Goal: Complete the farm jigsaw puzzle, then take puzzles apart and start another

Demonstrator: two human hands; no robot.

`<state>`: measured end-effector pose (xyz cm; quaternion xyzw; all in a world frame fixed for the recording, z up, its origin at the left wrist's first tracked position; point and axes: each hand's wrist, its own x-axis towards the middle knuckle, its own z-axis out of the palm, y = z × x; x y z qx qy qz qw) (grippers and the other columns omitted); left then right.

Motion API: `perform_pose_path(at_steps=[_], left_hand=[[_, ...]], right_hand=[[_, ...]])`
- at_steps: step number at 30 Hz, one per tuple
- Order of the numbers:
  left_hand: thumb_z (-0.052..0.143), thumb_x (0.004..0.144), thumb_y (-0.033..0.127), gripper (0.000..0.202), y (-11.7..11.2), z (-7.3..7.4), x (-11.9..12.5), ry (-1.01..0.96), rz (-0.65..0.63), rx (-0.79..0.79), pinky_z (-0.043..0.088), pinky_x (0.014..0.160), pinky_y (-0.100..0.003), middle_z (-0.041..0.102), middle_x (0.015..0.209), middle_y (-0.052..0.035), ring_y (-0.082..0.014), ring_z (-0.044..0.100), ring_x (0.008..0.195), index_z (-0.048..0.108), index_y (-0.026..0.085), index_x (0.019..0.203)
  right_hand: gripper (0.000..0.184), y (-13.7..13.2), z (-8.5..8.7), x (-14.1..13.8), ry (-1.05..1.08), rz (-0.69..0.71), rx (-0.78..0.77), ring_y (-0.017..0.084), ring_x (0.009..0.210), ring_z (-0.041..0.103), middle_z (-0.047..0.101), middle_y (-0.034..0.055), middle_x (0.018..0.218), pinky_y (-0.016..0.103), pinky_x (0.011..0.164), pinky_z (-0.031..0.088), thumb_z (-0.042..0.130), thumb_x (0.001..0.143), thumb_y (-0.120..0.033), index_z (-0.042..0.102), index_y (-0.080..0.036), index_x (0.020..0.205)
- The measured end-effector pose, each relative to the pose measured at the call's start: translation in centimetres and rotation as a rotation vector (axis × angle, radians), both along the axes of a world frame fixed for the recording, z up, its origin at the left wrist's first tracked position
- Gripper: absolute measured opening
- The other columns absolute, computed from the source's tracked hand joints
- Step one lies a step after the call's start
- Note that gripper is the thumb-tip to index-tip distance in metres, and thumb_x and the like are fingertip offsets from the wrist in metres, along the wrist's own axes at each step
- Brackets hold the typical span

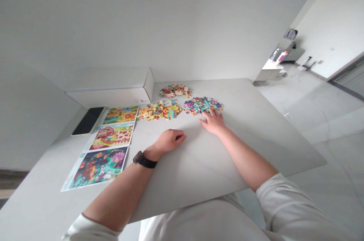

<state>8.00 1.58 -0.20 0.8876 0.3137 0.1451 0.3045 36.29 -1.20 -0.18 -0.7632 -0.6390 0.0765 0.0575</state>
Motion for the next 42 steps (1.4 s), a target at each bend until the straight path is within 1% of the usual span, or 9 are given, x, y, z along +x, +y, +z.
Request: perform_pose_path(at_steps=[5,10,13,19,25,28,31,35,42], left_hand=[[0.051,0.102,0.047,0.042,-0.1,0.2,0.0,-0.002,0.012,0.003,0.025,0.061,-0.030,0.047,0.059,0.0021,-0.0137,0.038,0.056,0.051,0.021,0.068],[0.053,0.100,0.047,0.043,-0.1,0.3,0.0,-0.036,0.009,-0.010,0.025,0.060,-0.030,0.047,0.060,0.0018,-0.0138,0.037,0.057,0.051,0.021,0.066],[0.055,0.099,0.047,0.042,-0.1,0.4,0.0,-0.064,0.001,-0.025,0.025,0.059,-0.030,0.047,0.059,0.0018,-0.0139,0.037,0.057,0.053,0.022,0.066],[0.053,0.100,0.045,0.041,-0.2,0.5,-0.1,-0.053,-0.009,-0.011,0.026,0.059,-0.030,0.046,0.059,0.0025,-0.0132,0.037,0.056,0.052,0.021,0.066],[0.055,0.098,0.045,0.041,-0.1,0.4,-0.4,-0.096,-0.011,-0.057,0.028,0.059,-0.029,0.049,0.060,0.0027,-0.0125,0.038,0.057,0.054,0.020,0.066],[0.054,0.100,0.051,0.042,0.1,0.4,-0.6,-0.144,0.006,-0.169,0.035,0.059,-0.026,0.057,0.063,0.0017,-0.0125,0.046,0.060,0.061,0.019,0.073],[0.053,0.102,0.059,0.048,0.1,0.3,-0.7,-0.203,0.054,-0.300,0.042,0.059,-0.025,0.061,0.065,0.0004,-0.0130,0.053,0.060,0.063,0.019,0.078],[0.056,0.099,0.069,0.055,0.2,0.4,-0.6,-0.313,0.126,-0.371,0.044,0.055,-0.024,0.062,0.065,-0.0006,-0.0118,0.054,0.057,0.062,0.019,0.078],[0.073,0.090,0.069,0.052,-0.1,2.5,0.9,-0.552,0.364,-0.504,0.048,0.047,-0.020,0.069,0.088,-0.0048,-0.0118,0.064,0.064,0.062,0.018,0.095]], right_hand=[[0.059,0.1,-0.4,0.3,-0.023,-0.003,0.114,0.045,0.160,0.034,0.040,0.0160,0.175,0.071,0.128,0.024,0.056,0.105,-0.059,0.062,-0.030,0.156],[0.035,0.5,0.8,1.3,-0.027,0.004,0.378,0.036,0.140,0.054,0.063,0.0160,0.151,0.055,0.126,0.034,0.056,0.103,-0.032,0.079,-0.022,0.128],[0.036,1.9,1.6,1.8,-0.001,0.014,0.386,0.035,0.123,0.061,0.072,0.0164,0.131,0.051,0.116,0.043,0.053,0.102,-0.027,0.080,-0.022,0.126],[0.042,5.7,1.9,0.9,-0.059,0.008,0.318,0.035,0.123,0.060,0.071,0.0157,0.131,0.050,0.108,0.047,0.051,0.103,-0.024,0.078,-0.027,0.135],[0.031,7.0,1.7,0.7,-0.063,-0.003,0.347,0.035,0.121,0.064,0.073,0.0155,0.123,0.050,0.107,0.048,0.057,0.102,-0.024,0.086,-0.026,0.114],[0.030,7.0,2.1,2.0,0.183,-0.083,0.515,0.032,0.113,0.069,0.077,0.0153,0.115,0.047,0.103,0.052,0.055,0.103,-0.029,0.083,-0.021,0.110],[0.031,6.2,2.4,3.1,0.727,-0.211,0.640,0.028,0.096,0.074,0.080,0.0123,0.101,0.044,0.093,0.058,0.057,0.101,-0.044,0.077,-0.021,0.106],[0.044,2.9,1.6,1.9,1.420,-0.229,0.528,0.025,0.090,0.078,0.082,0.0082,0.098,0.041,0.085,0.062,0.078,0.082,-0.062,0.071,-0.024,0.104],[0.057,-1.8,0.0,-3.7,1.552,-0.095,0.392,0.022,0.082,0.077,0.077,0.0010,0.089,0.040,0.083,0.064,0.092,0.066,-0.063,0.069,-0.026,0.104]])
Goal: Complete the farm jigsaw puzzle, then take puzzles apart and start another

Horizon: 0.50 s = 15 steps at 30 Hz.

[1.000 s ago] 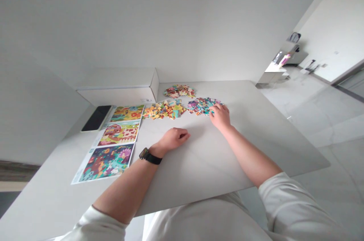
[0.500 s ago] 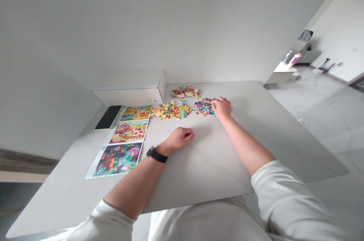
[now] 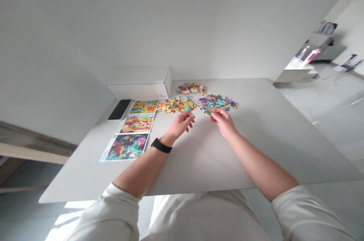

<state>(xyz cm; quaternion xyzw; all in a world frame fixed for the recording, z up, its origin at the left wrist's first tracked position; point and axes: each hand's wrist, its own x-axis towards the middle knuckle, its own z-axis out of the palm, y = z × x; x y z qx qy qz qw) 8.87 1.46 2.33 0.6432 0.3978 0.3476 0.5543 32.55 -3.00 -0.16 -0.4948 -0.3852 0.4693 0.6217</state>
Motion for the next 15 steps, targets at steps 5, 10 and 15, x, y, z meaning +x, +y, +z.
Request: perform_pose_path(at_steps=[5,10,15], left_hand=[[0.077,0.089,0.065,0.050,-1.4,0.9,1.6,-0.079,0.004,-0.156,0.048,0.048,-0.018,0.073,0.104,-0.0083,-0.0130,0.070,0.073,0.062,0.019,0.104],[0.090,0.073,0.063,0.059,-2.6,-0.4,2.5,-0.230,0.050,-0.187,0.050,0.048,-0.017,0.068,0.087,-0.0025,-0.0143,0.069,0.074,0.060,0.019,0.097],[0.091,0.071,0.059,0.053,-2.8,-1.1,2.2,-0.268,0.134,-0.155,0.048,0.046,-0.018,0.065,0.075,0.0012,-0.0119,0.064,0.064,0.062,0.019,0.091]], right_hand=[[0.063,-0.6,0.4,-1.4,-0.020,0.050,-0.024,0.021,0.079,0.076,0.079,0.0010,0.088,0.038,0.082,0.062,0.093,0.067,-0.061,0.070,-0.026,0.114],[0.062,-1.2,0.2,-2.1,-0.041,0.090,-0.085,0.021,0.079,0.077,0.081,0.0041,0.089,0.037,0.080,0.061,0.093,0.064,-0.063,0.072,-0.023,0.107],[0.063,-1.5,0.2,-2.3,-0.103,0.159,-0.052,0.024,0.086,0.077,0.081,0.0039,0.092,0.037,0.080,0.061,0.092,0.069,-0.062,0.073,-0.024,0.116]])
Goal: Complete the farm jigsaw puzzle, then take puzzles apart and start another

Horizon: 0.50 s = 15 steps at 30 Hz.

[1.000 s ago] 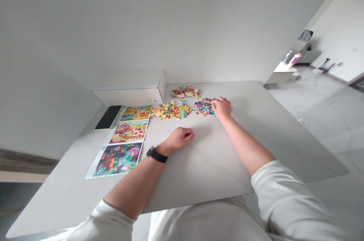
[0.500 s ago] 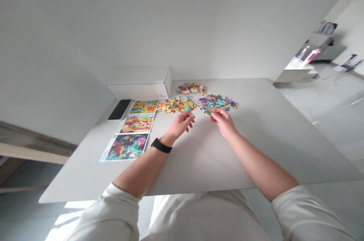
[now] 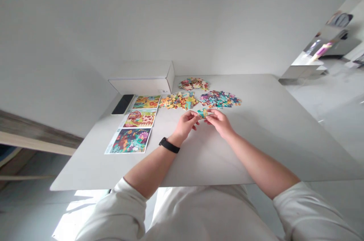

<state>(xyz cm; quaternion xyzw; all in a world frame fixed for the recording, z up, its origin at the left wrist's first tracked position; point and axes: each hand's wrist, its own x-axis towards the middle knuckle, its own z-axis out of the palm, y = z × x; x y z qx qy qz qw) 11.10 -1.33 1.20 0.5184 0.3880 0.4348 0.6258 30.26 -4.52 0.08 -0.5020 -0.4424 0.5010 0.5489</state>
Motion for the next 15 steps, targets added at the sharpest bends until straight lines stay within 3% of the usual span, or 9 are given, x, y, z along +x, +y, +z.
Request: perform_pose_path(at_steps=[7,15], left_hand=[[0.091,0.067,0.052,0.047,0.1,0.1,-0.1,0.047,0.014,-0.068,0.047,0.044,-0.019,0.070,0.078,-0.0005,-0.0122,0.064,0.062,0.062,0.020,0.086],[0.092,0.067,0.054,0.050,0.0,-0.3,-0.1,0.081,-0.031,-0.046,0.047,0.045,-0.020,0.074,0.082,-0.0028,-0.0121,0.064,0.061,0.063,0.019,0.086]], right_hand=[[0.054,0.4,0.1,1.1,-0.171,-0.013,0.070,0.024,0.087,0.071,0.075,0.0024,0.090,0.033,0.073,0.057,0.079,0.080,-0.069,0.074,-0.027,0.114],[0.056,0.6,0.1,1.0,-0.249,0.041,0.087,0.021,0.086,0.068,0.074,0.0023,0.090,0.031,0.074,0.053,0.072,0.085,-0.071,0.072,-0.023,0.114]])
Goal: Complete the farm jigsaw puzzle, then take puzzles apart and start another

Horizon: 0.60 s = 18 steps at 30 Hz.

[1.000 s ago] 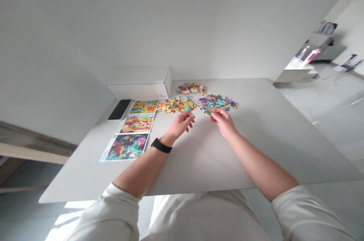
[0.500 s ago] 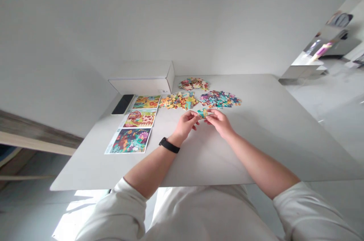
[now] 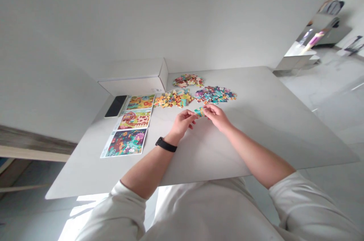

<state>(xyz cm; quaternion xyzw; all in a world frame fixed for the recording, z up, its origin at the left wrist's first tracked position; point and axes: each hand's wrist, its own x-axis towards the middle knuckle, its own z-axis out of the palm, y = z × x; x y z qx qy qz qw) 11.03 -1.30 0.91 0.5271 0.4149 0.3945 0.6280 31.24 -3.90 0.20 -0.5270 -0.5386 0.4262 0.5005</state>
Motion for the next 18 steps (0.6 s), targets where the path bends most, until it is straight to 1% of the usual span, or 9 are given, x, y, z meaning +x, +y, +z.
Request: perform_pose_path(at_steps=[4,7,9,11,13,15,18], left_hand=[[0.090,0.072,0.059,0.051,-0.2,-0.5,0.2,0.036,-0.082,0.071,0.048,0.046,-0.019,0.073,0.082,-0.0029,-0.0129,0.066,0.064,0.065,0.019,0.090],[0.081,0.083,0.065,0.051,-0.4,-0.9,0.2,0.091,-0.167,0.150,0.051,0.050,-0.021,0.077,0.090,-0.0064,-0.0150,0.069,0.069,0.068,0.019,0.100],[0.073,0.091,0.065,0.050,-0.5,-1.0,0.2,0.160,-0.238,0.253,0.055,0.055,-0.023,0.079,0.102,-0.0096,-0.0159,0.070,0.074,0.070,0.019,0.110],[0.068,0.097,0.059,0.047,-0.8,-0.9,0.1,0.253,-0.286,0.408,0.058,0.063,-0.025,0.079,0.116,-0.0112,-0.0165,0.072,0.083,0.070,0.019,0.122],[0.066,0.100,0.049,0.043,-1.1,-0.8,-0.1,0.336,-0.305,0.573,0.059,0.069,-0.026,0.077,0.125,-0.0114,-0.0165,0.073,0.089,0.067,0.021,0.132],[0.063,0.101,0.040,0.039,-1.3,-0.6,-0.1,0.386,-0.322,0.702,0.060,0.072,-0.027,0.075,0.129,-0.0113,-0.0163,0.073,0.091,0.064,0.022,0.136],[0.060,0.103,0.033,0.035,-1.7,-0.4,-0.1,0.421,-0.383,0.833,0.061,0.075,-0.030,0.073,0.128,-0.0107,-0.0179,0.073,0.097,0.063,0.023,0.137]], right_hand=[[0.047,0.1,0.4,0.9,-0.077,0.054,0.096,0.020,0.090,0.067,0.074,0.0031,0.095,0.032,0.083,0.053,0.074,0.088,-0.062,0.074,-0.022,0.114],[0.039,-0.1,1.7,2.5,-0.156,0.132,0.102,0.018,0.082,0.065,0.073,0.0025,0.091,0.032,0.080,0.053,0.076,0.087,-0.055,0.074,-0.021,0.107],[0.036,-0.2,2.8,3.8,-0.207,0.184,0.080,0.017,0.077,0.062,0.071,0.0013,0.087,0.030,0.076,0.051,0.077,0.086,-0.052,0.074,-0.020,0.103],[0.035,-0.3,3.9,5.3,-0.241,0.234,0.045,0.016,0.076,0.061,0.070,0.0006,0.084,0.029,0.073,0.050,0.079,0.084,-0.050,0.073,-0.020,0.100],[0.034,-0.5,4.6,6.8,-0.251,0.275,0.007,0.017,0.077,0.062,0.069,0.0004,0.082,0.028,0.073,0.049,0.081,0.081,-0.048,0.073,-0.019,0.098],[0.033,-0.8,4.9,8.2,-0.263,0.295,-0.035,0.017,0.077,0.062,0.070,0.0003,0.080,0.028,0.073,0.048,0.082,0.079,-0.047,0.073,-0.019,0.095],[0.032,-1.9,4.6,10.0,-0.305,0.296,-0.127,0.016,0.075,0.062,0.071,-0.0001,0.079,0.028,0.072,0.048,0.083,0.076,-0.044,0.073,-0.019,0.094]])
